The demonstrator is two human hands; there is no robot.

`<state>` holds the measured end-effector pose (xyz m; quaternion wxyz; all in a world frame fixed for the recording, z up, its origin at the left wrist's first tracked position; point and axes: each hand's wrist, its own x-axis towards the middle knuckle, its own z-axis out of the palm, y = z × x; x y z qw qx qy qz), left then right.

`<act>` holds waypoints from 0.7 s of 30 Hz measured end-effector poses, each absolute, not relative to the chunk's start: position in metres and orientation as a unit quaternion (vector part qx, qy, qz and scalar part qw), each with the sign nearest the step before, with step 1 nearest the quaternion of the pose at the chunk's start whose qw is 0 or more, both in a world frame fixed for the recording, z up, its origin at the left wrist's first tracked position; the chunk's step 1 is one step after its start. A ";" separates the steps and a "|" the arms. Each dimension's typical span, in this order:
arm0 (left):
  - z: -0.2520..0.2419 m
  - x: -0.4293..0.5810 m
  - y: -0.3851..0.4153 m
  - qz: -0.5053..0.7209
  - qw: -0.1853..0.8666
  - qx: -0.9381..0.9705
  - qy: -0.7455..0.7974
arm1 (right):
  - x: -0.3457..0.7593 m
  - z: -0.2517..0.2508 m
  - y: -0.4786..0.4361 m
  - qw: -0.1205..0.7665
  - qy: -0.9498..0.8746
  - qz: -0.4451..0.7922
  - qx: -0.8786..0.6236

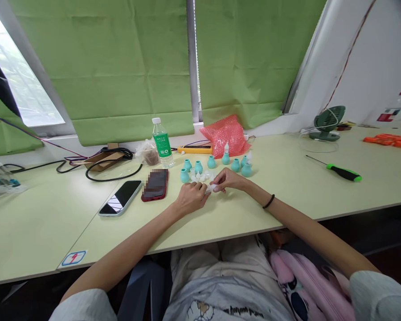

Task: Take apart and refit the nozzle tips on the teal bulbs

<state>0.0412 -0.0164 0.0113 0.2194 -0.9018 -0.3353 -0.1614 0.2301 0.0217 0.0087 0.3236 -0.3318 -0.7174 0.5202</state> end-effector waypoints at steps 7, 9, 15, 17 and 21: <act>0.014 0.041 -0.017 -0.158 0.205 -0.903 -0.344 | 0.225 0.008 0.019 0.352 -0.675 0.555 -0.336; 0.013 0.041 -0.016 -0.156 0.213 -0.902 -0.341 | 0.225 0.008 0.019 0.352 -0.666 0.563 -0.340; 0.010 0.041 -0.014 -0.154 0.230 -0.898 -0.342 | 0.224 0.007 0.019 0.354 -0.644 0.583 -0.346; 0.010 0.041 -0.015 -0.155 0.231 -0.896 -0.346 | 0.223 0.007 0.019 0.358 -0.637 0.588 -0.346; 0.011 0.041 -0.015 -0.163 0.212 -0.898 -0.350 | 0.223 0.006 0.019 0.353 -0.629 0.601 -0.345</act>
